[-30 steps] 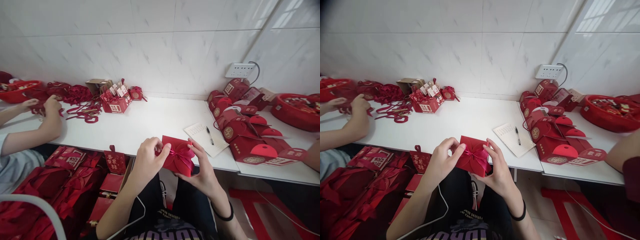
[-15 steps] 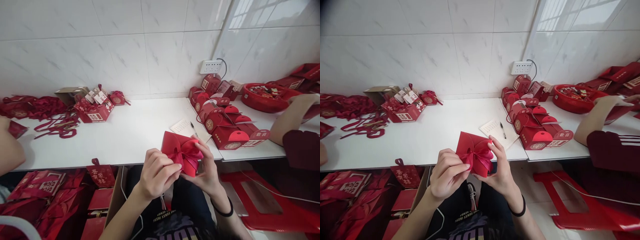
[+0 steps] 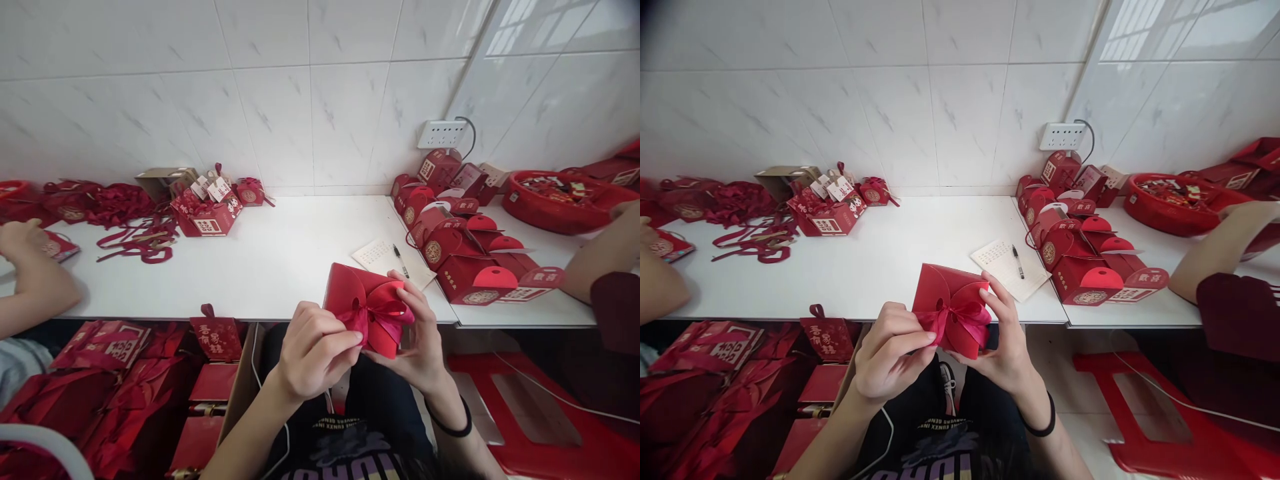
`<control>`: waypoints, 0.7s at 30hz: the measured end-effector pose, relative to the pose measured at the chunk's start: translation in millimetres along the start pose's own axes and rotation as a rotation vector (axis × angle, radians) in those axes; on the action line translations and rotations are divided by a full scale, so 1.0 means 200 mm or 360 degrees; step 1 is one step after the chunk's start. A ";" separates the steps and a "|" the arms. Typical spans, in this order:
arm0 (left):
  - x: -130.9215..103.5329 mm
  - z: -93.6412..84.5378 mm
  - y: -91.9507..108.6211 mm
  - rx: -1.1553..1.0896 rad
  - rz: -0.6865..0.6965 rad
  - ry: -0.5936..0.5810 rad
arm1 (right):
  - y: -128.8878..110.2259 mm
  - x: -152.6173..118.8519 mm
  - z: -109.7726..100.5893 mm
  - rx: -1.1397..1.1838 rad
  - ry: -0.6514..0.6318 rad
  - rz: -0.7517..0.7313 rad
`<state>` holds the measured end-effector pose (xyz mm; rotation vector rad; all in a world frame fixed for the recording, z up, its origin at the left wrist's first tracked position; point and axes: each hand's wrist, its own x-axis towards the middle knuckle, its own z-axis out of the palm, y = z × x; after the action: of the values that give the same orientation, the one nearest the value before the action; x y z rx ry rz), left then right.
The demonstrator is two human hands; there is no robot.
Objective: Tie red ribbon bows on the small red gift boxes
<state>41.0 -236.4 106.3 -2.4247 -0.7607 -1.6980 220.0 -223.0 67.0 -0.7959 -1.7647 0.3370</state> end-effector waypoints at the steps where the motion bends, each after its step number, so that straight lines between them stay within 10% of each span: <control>1: 0.00 0.00 0.00 -0.0011 0.0004 0.0001 | 0.00 0.00 0.00 -0.0018 0.0007 0.0000; 10: -0.03 -0.12 -0.03 0.0506 -0.0543 0.0361 | 0.00 0.01 -0.01 -0.0021 -0.0261 -0.0093; 16: -0.11 -0.27 0.09 0.0562 -0.0413 -0.0865 | 0.03 0.04 0.14 0.0109 -0.0699 -0.0251; 21: -0.35 -0.40 0.13 0.0499 -0.0878 -0.0792 | -0.03 0.03 0.36 0.0249 -0.1096 -0.0191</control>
<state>-34.8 -310.2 79.6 -2.5628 -1.7403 -0.9476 149.7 -212.4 50.8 -0.4805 -2.3750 0.7205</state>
